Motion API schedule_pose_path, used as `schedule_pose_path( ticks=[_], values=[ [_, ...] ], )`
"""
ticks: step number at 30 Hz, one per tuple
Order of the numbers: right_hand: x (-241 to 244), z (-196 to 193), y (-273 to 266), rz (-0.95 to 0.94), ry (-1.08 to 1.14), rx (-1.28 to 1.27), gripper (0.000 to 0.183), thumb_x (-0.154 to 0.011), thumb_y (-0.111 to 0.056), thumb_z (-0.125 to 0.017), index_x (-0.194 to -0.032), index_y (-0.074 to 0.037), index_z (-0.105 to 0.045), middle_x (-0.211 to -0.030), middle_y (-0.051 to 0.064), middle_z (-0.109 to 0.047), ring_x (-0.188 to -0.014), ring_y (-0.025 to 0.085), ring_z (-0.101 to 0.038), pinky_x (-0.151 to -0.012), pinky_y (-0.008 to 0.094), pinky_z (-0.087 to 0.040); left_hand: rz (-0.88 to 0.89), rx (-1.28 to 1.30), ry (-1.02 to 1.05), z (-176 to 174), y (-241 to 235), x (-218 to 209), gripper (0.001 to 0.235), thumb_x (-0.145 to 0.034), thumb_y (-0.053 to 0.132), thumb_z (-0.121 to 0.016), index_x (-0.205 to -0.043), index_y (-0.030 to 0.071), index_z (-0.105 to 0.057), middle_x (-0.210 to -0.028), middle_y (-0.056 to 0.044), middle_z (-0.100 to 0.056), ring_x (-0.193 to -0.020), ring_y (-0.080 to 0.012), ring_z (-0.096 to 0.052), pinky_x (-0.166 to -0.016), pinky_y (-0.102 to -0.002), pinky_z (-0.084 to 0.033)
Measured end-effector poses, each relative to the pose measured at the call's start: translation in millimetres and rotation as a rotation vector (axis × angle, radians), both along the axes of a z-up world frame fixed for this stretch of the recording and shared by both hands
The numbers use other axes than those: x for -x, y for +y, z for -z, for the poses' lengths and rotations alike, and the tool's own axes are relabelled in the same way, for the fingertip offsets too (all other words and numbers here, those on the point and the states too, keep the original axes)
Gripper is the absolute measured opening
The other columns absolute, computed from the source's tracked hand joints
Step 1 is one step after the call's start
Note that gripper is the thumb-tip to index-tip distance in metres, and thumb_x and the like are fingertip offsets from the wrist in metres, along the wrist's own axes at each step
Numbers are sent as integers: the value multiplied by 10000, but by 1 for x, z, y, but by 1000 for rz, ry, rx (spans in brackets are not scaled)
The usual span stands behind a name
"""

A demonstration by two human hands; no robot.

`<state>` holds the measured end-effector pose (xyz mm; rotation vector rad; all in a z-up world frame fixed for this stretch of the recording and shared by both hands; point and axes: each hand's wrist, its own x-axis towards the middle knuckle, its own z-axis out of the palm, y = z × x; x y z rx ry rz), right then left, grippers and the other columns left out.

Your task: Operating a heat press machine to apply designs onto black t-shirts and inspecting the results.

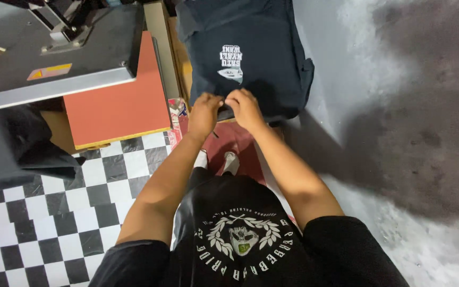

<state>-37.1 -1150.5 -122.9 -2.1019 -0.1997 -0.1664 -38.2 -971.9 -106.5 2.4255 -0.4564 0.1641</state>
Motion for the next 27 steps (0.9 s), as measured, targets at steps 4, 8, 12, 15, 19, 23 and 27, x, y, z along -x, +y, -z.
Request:
schedule_pose_path(
  ticks=[4, 8, 12, 15, 19, 23, 27],
  values=[
    [4, -61, 2, 60, -134, 16, 164, -918, -115, -765, -1028, -76, -650, -971, 114, -638, -961, 337, -629, -857, 437, -506, -84, 207, 94, -18, -7, -16, 138, -958, 162, -666, -1034, 82, -749, -969, -161, -684, -914, -366, -676, -795, -450, -523],
    [5, -67, -1, 3, -299, 146, 396, -776, -123, -798, -1102, -33, -593, -1054, 178, -624, -1020, 413, -589, -858, 475, -470, -150, 293, 199, -26, -10, -32, 160, -1017, 203, -672, -1048, 51, -708, -923, -173, -702, -860, -341, -687, -786, -427, -536],
    [0, -39, -12, -27, -197, 79, 256, -897, -114, -765, -1095, -44, -619, -1082, 147, -684, -1060, 383, -638, -873, 446, -514, -120, 443, 334, -45, -9, -27, 176, -997, 214, -694, -1088, 67, -665, -933, -134, -725, -870, -281, -701, -820, -385, -552],
    [-2, -51, -18, 2, -38, -29, 164, -949, -146, -727, -1068, -47, -674, -1070, 135, -710, -1022, 334, -688, -858, 406, -547, 74, 382, 200, -75, -5, -9, 574, -743, 209, -898, -1173, 10, -572, -1019, -188, -665, -955, -339, -663, -817, -406, -514],
    [-5, -46, -18, 65, 10, -95, 118, -975, -157, -686, -984, -39, -700, -971, 122, -712, -905, 312, -705, -792, 391, -543, 121, 173, 93, -49, 7, -1, 530, -699, 100, -835, -1173, 2, -621, -1113, -213, -639, -1051, -405, -619, -850, -426, -501],
    [-3, -46, -20, 92, -138, -26, 132, -959, -153, -721, -926, -28, -695, -927, 128, -660, -873, 322, -662, -772, 392, -524, 51, 242, 40, -31, 19, -5, 262, -859, 102, -801, -1112, 65, -745, -1019, -157, -690, -956, -350, -676, -849, -397, -535],
    [0, -51, -20, 46, 22, -29, 224, -891, -224, -818, -910, -39, -693, -929, 103, -678, -876, 272, -687, -782, 366, -539, 65, 253, 267, -51, 26, -9, 278, -809, 222, -854, -1023, 65, -774, -861, -116, -701, -761, -262, -683, -703, -375, -526]
  ],
)
